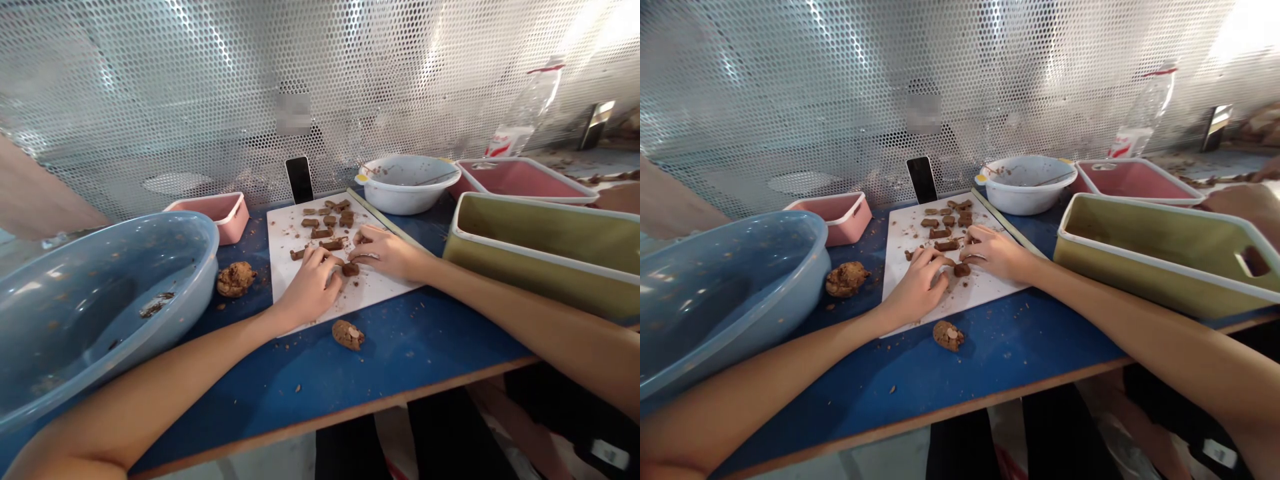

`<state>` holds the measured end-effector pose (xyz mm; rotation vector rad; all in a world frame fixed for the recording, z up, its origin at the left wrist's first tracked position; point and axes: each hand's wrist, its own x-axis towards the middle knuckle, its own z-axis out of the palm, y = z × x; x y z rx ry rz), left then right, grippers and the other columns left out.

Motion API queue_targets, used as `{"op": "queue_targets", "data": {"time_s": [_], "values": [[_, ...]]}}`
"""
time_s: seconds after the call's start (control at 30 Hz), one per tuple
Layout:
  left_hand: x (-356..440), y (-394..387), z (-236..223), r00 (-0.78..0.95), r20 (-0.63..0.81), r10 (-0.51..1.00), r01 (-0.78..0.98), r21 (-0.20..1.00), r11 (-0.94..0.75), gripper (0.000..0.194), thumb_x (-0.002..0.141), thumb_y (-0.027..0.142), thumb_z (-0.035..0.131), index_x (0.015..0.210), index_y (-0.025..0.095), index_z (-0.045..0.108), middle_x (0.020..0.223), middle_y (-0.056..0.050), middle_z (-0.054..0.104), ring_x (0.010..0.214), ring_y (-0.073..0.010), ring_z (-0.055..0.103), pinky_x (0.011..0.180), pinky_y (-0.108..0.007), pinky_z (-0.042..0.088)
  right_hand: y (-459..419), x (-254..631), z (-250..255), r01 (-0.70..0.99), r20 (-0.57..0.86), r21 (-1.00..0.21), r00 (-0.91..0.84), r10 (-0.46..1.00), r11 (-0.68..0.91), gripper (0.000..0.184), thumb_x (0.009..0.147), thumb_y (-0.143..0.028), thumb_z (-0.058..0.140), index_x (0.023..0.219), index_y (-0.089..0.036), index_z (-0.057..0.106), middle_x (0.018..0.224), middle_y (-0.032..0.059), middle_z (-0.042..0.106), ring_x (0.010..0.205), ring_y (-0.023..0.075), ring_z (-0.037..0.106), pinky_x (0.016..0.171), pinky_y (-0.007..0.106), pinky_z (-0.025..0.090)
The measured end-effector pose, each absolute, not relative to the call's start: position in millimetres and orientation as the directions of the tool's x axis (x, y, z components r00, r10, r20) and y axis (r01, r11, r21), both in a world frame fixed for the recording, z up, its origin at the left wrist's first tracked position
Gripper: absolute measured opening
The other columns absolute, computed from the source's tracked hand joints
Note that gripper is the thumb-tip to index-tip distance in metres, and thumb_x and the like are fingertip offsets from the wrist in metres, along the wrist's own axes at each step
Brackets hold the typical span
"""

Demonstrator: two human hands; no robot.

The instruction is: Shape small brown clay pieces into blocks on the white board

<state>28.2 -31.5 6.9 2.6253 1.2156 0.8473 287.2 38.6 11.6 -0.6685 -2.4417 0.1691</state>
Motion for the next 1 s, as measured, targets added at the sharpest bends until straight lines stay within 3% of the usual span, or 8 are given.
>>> {"op": "queue_targets", "data": {"time_s": [0.2,0.4,0.77,1.0], "values": [[26.7,-30.2,4.6,0.524,0.444,0.727,0.665,0.319,-0.675,0.022,0.105,0.009,0.053,0.118,0.018,0.069,0.122,-0.012,0.06,0.126,-0.0322,0.052,0.112,-0.053,0.05,40.1,287.9,9.2,0.44,0.519,-0.287,-0.676,0.524,0.851,0.023,0.108,-0.033,0.068,0.103,-0.03,0.09,0.106,0.0071,0.064,0.094,0.0221,0.065,0.092,0.039,0.057],[27.4,-30.8,6.4,0.521,0.441,0.731,0.67,0.32,-0.67,0.02,0.106,0.011,0.052,0.115,0.019,0.068,0.12,-0.012,0.061,0.126,-0.0324,0.052,0.111,-0.052,0.051,43.4,292.9,7.6,0.401,0.574,-0.353,-0.62,0.535,0.845,0.022,0.107,-0.037,0.072,0.117,-0.029,0.089,0.105,0.0074,0.066,0.094,0.0222,0.068,0.093,0.039,0.06],[26.8,-30.2,6.1,0.522,0.429,0.738,0.672,0.325,-0.665,0.02,0.106,0.011,0.053,0.115,0.019,0.069,0.121,-0.012,0.061,0.127,-0.0329,0.052,0.111,-0.052,0.052,44.2,284.1,1.9,0.413,0.539,-0.387,-0.624,0.566,0.824,0.017,0.105,-0.032,0.072,0.1,-0.027,0.088,0.105,0.0064,0.067,0.094,0.0218,0.069,0.094,0.039,0.059],[27.8,-31.6,6.8,0.526,0.435,0.731,0.669,0.319,-0.671,0.017,0.106,0.01,0.052,0.108,0.019,0.067,0.118,-0.012,0.06,0.123,-0.0322,0.052,0.11,-0.053,0.051,39.8,282.2,3.5,0.445,0.571,-0.451,-0.523,0.634,0.773,0.025,0.106,-0.045,0.071,0.106,-0.026,0.087,0.099,0.0055,0.067,0.089,0.0209,0.068,0.088,0.037,0.056]]}}
